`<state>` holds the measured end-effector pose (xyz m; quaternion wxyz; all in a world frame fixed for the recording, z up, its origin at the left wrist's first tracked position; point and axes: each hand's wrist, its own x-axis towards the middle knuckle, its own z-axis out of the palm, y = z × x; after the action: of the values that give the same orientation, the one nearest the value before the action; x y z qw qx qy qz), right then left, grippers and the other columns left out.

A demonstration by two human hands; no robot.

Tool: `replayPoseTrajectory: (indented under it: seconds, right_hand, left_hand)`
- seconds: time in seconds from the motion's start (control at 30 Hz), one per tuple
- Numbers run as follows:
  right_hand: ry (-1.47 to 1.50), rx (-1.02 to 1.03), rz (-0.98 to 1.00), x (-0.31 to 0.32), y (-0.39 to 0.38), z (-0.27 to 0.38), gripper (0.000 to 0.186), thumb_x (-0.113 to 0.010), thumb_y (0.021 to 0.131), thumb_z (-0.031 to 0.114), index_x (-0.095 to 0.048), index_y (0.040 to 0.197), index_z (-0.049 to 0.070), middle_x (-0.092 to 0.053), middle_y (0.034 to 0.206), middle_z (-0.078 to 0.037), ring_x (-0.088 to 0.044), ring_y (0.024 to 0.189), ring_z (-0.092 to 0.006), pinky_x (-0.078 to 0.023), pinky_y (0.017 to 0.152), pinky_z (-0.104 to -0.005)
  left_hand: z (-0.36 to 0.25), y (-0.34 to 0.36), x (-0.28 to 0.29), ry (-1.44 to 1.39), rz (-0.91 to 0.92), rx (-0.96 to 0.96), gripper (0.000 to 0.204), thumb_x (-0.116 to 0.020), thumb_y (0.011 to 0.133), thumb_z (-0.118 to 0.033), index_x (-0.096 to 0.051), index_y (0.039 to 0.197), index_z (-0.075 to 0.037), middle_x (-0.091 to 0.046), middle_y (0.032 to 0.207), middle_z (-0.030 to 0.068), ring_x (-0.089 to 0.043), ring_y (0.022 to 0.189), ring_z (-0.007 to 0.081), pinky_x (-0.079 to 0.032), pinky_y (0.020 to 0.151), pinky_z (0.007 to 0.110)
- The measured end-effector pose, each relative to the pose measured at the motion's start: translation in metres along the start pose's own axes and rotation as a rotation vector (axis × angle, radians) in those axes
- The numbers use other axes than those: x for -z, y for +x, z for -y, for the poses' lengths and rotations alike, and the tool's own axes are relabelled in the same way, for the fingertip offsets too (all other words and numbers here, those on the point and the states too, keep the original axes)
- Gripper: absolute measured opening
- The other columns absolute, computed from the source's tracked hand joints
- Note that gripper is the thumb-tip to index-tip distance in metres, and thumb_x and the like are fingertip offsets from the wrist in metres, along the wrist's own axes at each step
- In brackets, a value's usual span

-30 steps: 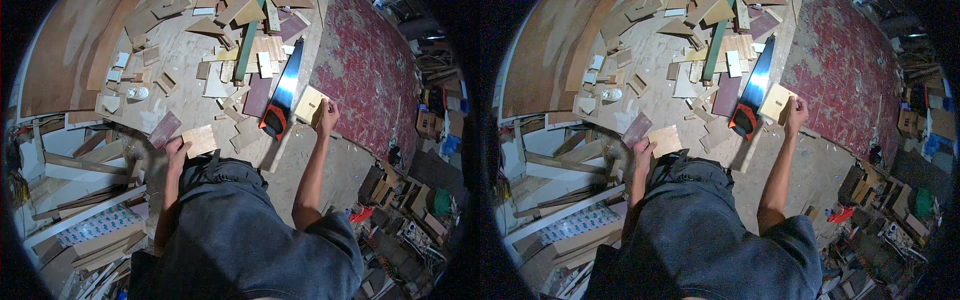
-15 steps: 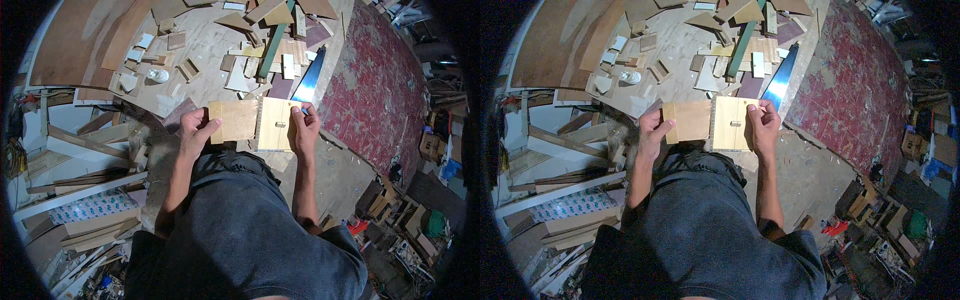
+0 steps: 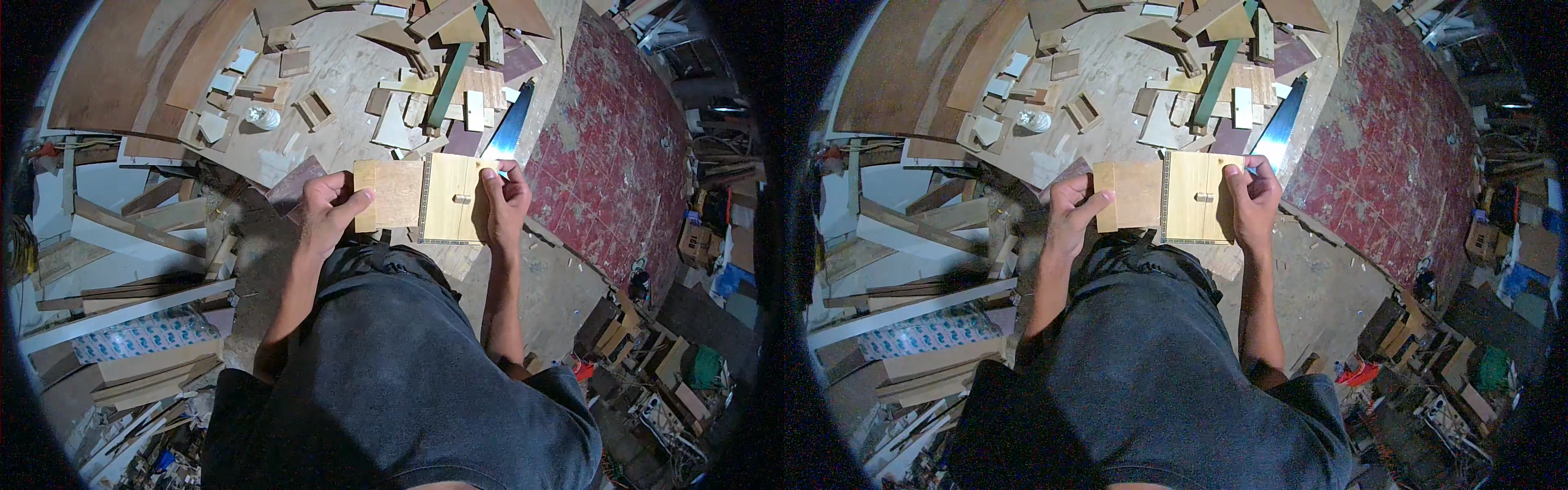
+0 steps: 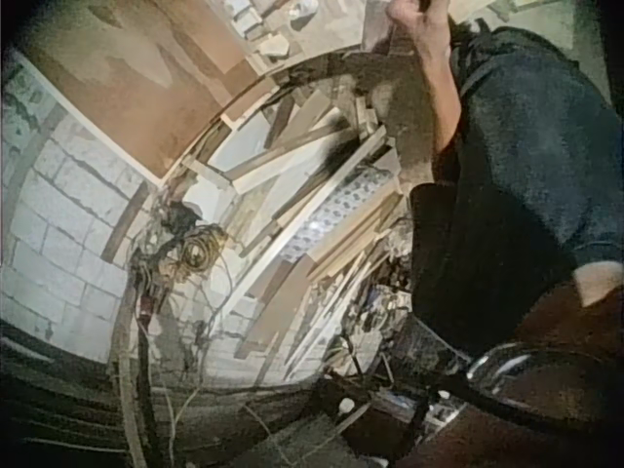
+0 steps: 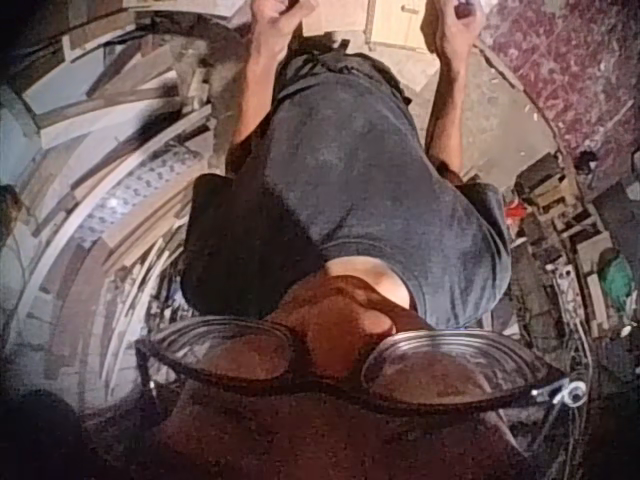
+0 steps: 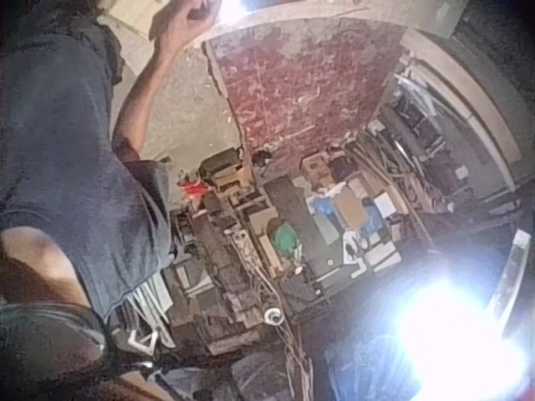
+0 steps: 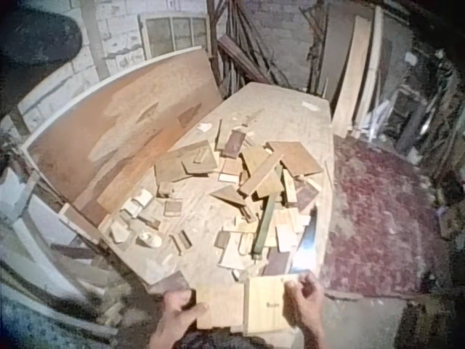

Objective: Measuring wood scraps with a ruler and cutting a piece with a hand saw in a workshop.

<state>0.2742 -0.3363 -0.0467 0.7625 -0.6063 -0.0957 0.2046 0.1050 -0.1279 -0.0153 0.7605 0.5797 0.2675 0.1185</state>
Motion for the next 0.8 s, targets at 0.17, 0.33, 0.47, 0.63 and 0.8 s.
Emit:
replayPoseTrajectory:
  seconds: [0.17,0.33,0.47,0.63,0.8]
  right_hand:
    - [-0.036,0.020,0.036,-0.003,-0.002,0.011,0.013,-0.064,0.097,0.009,-0.054,0.101,0.003,-0.069,0.086,-0.004,-0.057,0.074,-0.0039,-0.044,0.062,-0.0214]
    - [-0.074,0.022,0.022,-0.004,-0.004,0.015,0.012,-0.064,0.097,0.008,-0.054,0.100,0.002,-0.068,0.087,-0.003,-0.055,0.075,-0.0032,-0.043,0.063,-0.0207]
    - [-0.122,0.018,0.022,-0.002,-0.006,0.019,0.011,-0.064,0.097,0.008,-0.055,0.099,0.002,-0.067,0.085,-0.002,-0.054,0.074,-0.0030,-0.043,0.063,-0.0207]
    - [-0.150,0.053,0.005,0.002,-0.009,0.020,0.011,-0.065,0.096,0.006,-0.055,0.098,0.003,-0.063,0.081,0.002,-0.051,0.071,-0.0014,-0.040,0.061,-0.0199]
    - [-0.137,0.088,0.018,0.001,-0.015,0.031,0.011,-0.065,0.095,0.004,-0.054,0.098,0.004,-0.061,0.081,0.003,-0.050,0.070,-0.0006,-0.039,0.060,-0.0193]
  left_hand:
    - [0.000,0.000,0.005,0.021,0.033,-0.002,0.020,-0.069,0.088,-0.008,-0.070,0.100,0.008,-0.072,0.090,0.0083,-0.065,0.077,0.0095,-0.052,0.070,0.025]
    - [-0.001,0.000,0.006,0.000,0.051,-0.006,0.020,-0.070,0.088,-0.008,-0.070,0.099,0.008,-0.072,0.089,0.0084,-0.065,0.076,0.0096,-0.052,0.069,0.025]
    - [-0.003,-0.001,0.004,-0.009,0.053,-0.020,0.019,-0.070,0.087,-0.008,-0.070,0.098,0.008,-0.072,0.088,0.0081,-0.065,0.076,0.0096,-0.051,0.069,0.024]
    - [-0.006,-0.002,0.003,-0.004,0.083,-0.022,0.017,-0.071,0.087,-0.007,-0.070,0.096,0.007,-0.071,0.087,0.0077,-0.065,0.075,0.0097,-0.051,0.067,0.024]
    - [-0.011,-0.007,0.000,-0.012,0.086,-0.103,0.017,-0.071,0.087,-0.007,-0.069,0.096,0.007,-0.071,0.087,0.0076,-0.065,0.074,0.0095,-0.051,0.067,0.024]
